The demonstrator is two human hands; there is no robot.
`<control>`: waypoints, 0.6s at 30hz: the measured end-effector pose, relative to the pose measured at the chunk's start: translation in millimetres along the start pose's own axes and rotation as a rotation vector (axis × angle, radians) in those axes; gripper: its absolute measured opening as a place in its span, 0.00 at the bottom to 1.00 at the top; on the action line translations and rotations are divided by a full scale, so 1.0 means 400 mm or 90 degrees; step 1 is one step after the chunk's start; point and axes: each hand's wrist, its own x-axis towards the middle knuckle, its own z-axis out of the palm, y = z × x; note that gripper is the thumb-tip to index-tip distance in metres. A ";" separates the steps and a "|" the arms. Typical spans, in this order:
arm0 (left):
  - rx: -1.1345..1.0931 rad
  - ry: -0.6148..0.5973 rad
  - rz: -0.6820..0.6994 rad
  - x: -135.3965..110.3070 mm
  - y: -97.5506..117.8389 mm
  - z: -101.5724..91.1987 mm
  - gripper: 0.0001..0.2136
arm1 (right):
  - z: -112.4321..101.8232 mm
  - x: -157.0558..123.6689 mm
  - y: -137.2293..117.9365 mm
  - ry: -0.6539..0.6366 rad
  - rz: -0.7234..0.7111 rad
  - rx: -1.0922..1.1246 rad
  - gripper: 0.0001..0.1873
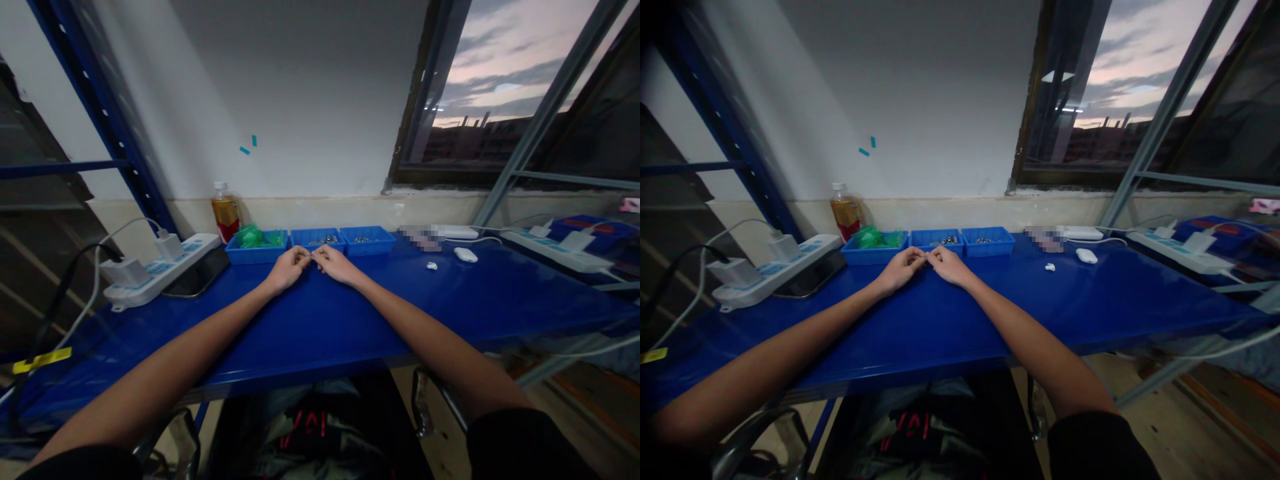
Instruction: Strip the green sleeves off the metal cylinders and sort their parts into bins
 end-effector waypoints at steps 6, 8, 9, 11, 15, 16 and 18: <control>-0.055 -0.004 0.054 0.005 -0.007 0.002 0.08 | -0.018 0.006 -0.010 -0.055 0.029 -0.053 0.15; -0.058 -0.011 0.052 0.007 -0.008 0.002 0.07 | -0.019 0.004 -0.013 -0.056 0.035 -0.062 0.12; -0.057 -0.010 0.052 0.008 -0.009 0.002 0.07 | -0.019 0.003 -0.013 -0.054 0.035 -0.059 0.11; -0.053 -0.003 0.056 0.009 -0.009 0.001 0.07 | -0.020 0.002 -0.013 -0.056 0.034 -0.053 0.10; -0.031 -0.010 0.060 0.007 -0.008 0.001 0.07 | -0.019 0.003 -0.005 -0.082 0.022 -0.072 0.12; -0.027 -0.011 0.060 0.007 -0.008 0.002 0.07 | -0.018 0.003 -0.003 -0.081 0.019 -0.073 0.12; -0.021 0.004 0.044 0.005 -0.007 0.004 0.09 | -0.016 0.003 0.001 -0.064 0.018 -0.063 0.10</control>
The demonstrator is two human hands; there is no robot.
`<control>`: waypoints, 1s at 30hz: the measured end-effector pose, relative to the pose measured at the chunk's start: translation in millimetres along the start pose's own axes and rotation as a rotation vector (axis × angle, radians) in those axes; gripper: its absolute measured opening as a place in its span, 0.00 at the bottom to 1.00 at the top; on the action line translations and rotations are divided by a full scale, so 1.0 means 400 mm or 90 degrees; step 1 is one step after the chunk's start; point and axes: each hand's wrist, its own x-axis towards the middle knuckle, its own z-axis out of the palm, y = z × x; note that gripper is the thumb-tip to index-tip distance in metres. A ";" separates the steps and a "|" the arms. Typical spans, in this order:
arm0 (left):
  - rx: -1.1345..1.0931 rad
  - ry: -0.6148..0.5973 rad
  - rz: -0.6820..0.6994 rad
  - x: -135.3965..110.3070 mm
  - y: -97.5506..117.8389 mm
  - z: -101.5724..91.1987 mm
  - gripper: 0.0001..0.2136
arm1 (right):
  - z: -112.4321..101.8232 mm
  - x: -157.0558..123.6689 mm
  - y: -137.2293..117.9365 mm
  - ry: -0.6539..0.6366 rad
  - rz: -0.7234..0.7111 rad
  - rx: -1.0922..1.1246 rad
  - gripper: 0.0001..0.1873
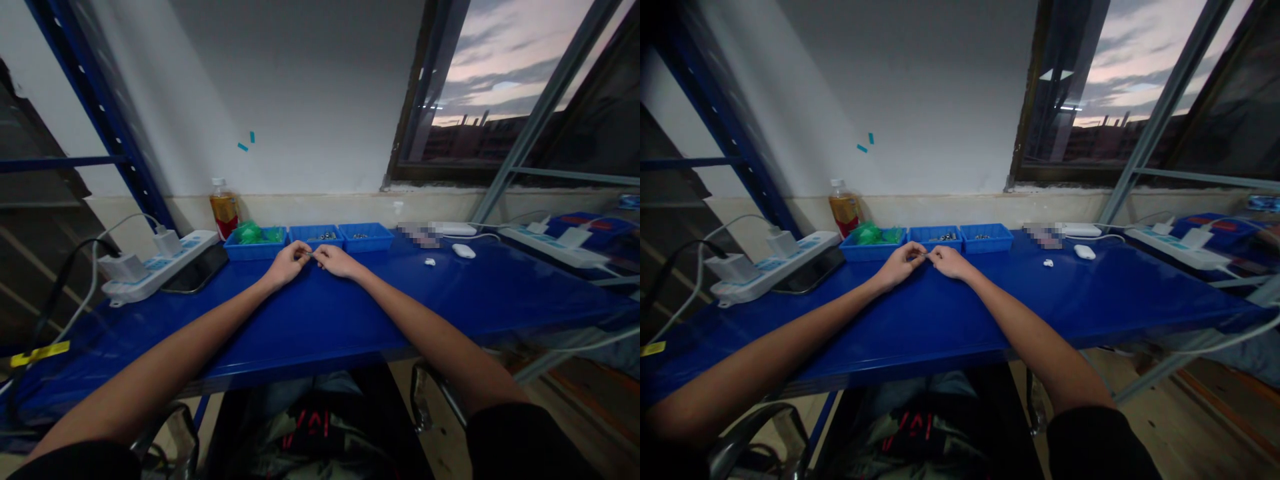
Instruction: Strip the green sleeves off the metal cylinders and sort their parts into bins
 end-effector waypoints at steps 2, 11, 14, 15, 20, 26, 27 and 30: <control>0.017 0.027 -0.046 -0.001 0.005 0.001 0.11 | 0.004 -0.001 0.001 0.021 0.004 0.013 0.07; 0.154 -0.006 -0.141 -0.006 0.051 -0.008 0.18 | 0.012 -0.006 0.005 0.038 -0.062 0.015 0.03; 0.103 -0.005 -0.111 -0.008 0.036 -0.004 0.12 | 0.010 -0.011 -0.004 0.043 -0.042 0.002 0.05; 0.075 -0.002 -0.097 -0.008 0.030 -0.003 0.10 | 0.008 -0.012 -0.009 0.044 -0.031 0.000 0.05; 0.000 0.013 -0.047 -0.008 0.013 0.000 0.06 | -0.008 -0.015 -0.030 0.027 -0.007 -0.048 0.12; -0.038 -0.002 -0.035 -0.006 0.005 0.000 0.07 | -0.013 -0.011 -0.026 0.000 -0.004 -0.105 0.12; -0.043 -0.002 -0.041 -0.005 0.004 0.001 0.08 | -0.011 -0.011 -0.024 0.003 -0.002 -0.101 0.12; -0.046 0.010 -0.082 -0.006 0.009 0.001 0.11 | -0.003 -0.011 -0.016 0.014 0.000 -0.085 0.08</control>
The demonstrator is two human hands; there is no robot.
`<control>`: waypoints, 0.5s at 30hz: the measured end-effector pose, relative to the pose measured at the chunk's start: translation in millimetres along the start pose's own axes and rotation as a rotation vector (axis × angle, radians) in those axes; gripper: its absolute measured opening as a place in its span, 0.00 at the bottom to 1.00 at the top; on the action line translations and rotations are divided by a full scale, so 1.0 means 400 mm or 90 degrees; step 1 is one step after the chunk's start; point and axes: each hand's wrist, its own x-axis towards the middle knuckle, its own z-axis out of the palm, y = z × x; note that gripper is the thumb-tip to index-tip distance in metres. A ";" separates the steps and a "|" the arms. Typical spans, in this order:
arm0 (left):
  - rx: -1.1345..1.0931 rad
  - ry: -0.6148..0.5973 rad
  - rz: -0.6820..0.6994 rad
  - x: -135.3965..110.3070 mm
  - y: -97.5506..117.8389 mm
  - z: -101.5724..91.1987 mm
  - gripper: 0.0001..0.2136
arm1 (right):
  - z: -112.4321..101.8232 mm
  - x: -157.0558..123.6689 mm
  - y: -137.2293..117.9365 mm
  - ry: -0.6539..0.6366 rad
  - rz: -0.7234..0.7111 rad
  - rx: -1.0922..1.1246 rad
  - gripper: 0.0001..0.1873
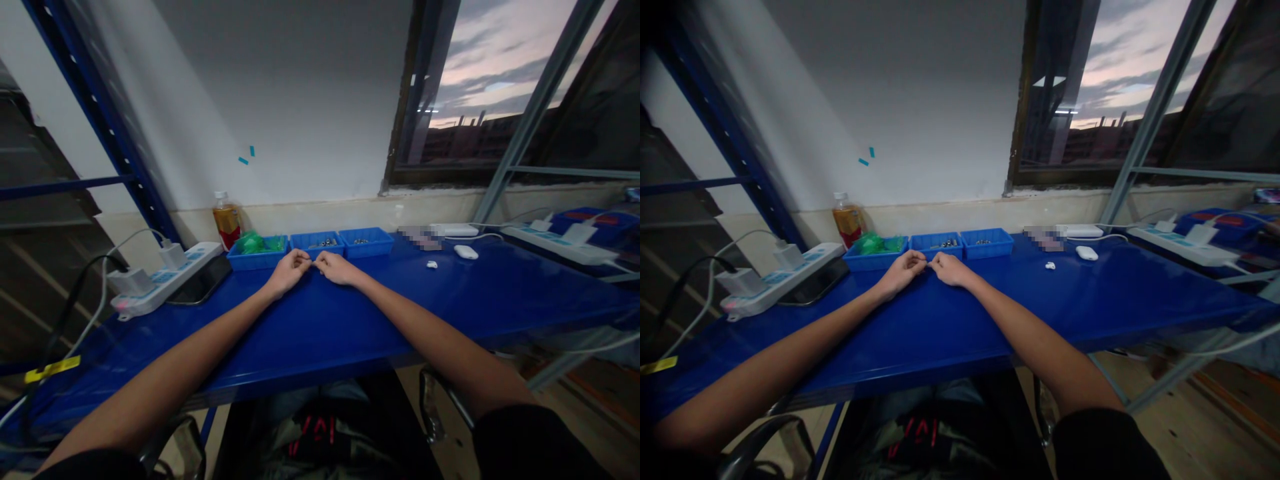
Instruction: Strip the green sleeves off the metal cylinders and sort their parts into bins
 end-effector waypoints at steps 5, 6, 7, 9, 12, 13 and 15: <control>0.134 0.001 -0.065 -0.003 0.027 -0.012 0.20 | 0.010 -0.001 0.009 0.039 -0.032 0.031 0.06; 0.158 -0.007 -0.070 -0.003 0.032 -0.016 0.21 | 0.011 -0.002 0.009 0.043 -0.042 0.040 0.06; 0.174 -0.017 -0.074 -0.004 0.038 -0.020 0.22 | 0.011 -0.003 0.008 0.044 -0.051 0.047 0.06; 0.180 -0.034 -0.082 -0.006 0.046 -0.026 0.21 | 0.012 -0.005 0.006 0.042 -0.065 0.054 0.05; 0.147 -0.047 -0.087 -0.010 0.053 -0.027 0.19 | 0.016 -0.005 0.005 0.040 -0.078 0.058 0.04; 0.125 -0.046 -0.085 -0.011 0.054 -0.026 0.18 | 0.017 -0.005 0.005 0.041 -0.078 0.060 0.04; 0.074 -0.040 -0.075 -0.013 0.054 -0.021 0.14 | 0.018 -0.005 0.003 0.046 -0.065 0.069 0.07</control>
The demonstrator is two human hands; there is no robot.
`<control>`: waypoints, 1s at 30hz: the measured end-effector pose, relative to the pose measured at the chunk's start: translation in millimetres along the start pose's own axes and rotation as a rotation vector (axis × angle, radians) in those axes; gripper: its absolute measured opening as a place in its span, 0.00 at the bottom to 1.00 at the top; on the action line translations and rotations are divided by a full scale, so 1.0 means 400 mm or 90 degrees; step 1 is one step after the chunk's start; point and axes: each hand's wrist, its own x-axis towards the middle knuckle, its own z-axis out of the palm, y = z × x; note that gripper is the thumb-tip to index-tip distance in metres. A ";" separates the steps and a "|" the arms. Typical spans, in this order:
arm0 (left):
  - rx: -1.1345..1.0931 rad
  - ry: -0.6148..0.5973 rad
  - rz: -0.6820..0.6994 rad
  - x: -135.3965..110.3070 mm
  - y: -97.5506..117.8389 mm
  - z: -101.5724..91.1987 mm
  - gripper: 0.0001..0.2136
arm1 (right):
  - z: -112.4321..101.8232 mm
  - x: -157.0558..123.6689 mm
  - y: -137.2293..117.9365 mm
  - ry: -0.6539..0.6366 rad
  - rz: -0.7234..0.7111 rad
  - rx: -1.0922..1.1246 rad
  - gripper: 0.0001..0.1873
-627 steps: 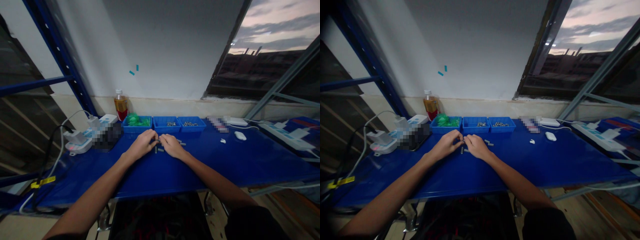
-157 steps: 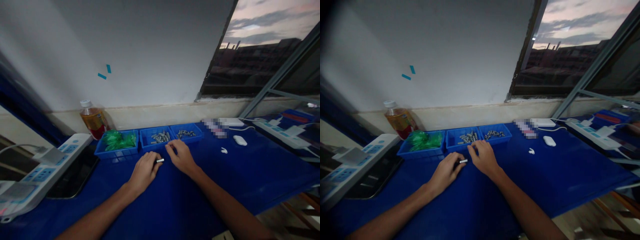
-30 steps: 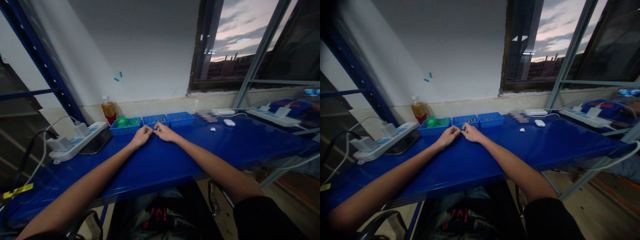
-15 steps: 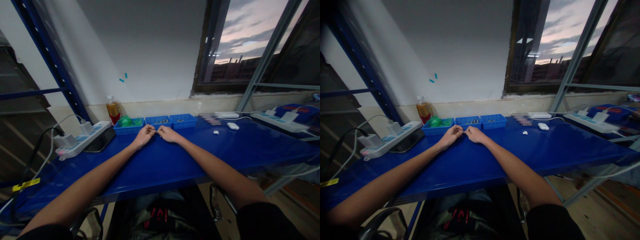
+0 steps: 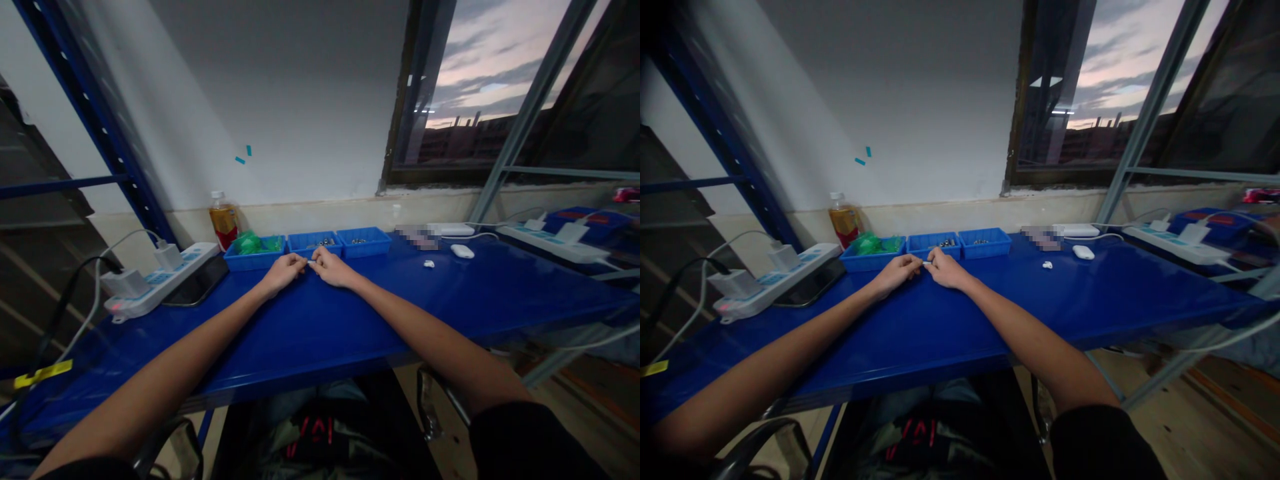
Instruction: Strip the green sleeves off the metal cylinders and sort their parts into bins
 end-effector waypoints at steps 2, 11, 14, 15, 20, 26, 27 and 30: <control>-0.040 0.003 0.009 0.000 -0.002 0.005 0.12 | -0.002 0.000 -0.006 0.006 0.033 0.011 0.11; -0.104 -0.011 0.055 0.003 -0.016 0.012 0.13 | -0.029 0.000 -0.039 -0.076 0.046 -0.090 0.16; -0.105 -0.020 0.053 0.005 -0.019 0.011 0.13 | -0.027 0.001 -0.034 -0.070 0.048 -0.087 0.12; -0.102 -0.022 0.048 0.006 -0.019 0.011 0.14 | -0.025 0.000 -0.032 -0.064 0.052 -0.080 0.11; -0.051 0.000 0.003 0.009 -0.015 0.006 0.14 | -0.016 -0.002 -0.018 -0.044 0.062 -0.034 0.06; 0.028 -0.004 -0.032 0.009 -0.007 -0.001 0.23 | -0.008 0.002 0.000 -0.036 0.032 -0.016 0.03; 0.043 -0.007 -0.028 0.008 -0.006 -0.002 0.23 | -0.007 0.003 0.002 -0.038 0.025 -0.016 0.03; 0.091 -0.007 -0.016 0.005 -0.004 -0.003 0.21 | -0.004 0.004 0.007 -0.040 0.006 -0.017 0.04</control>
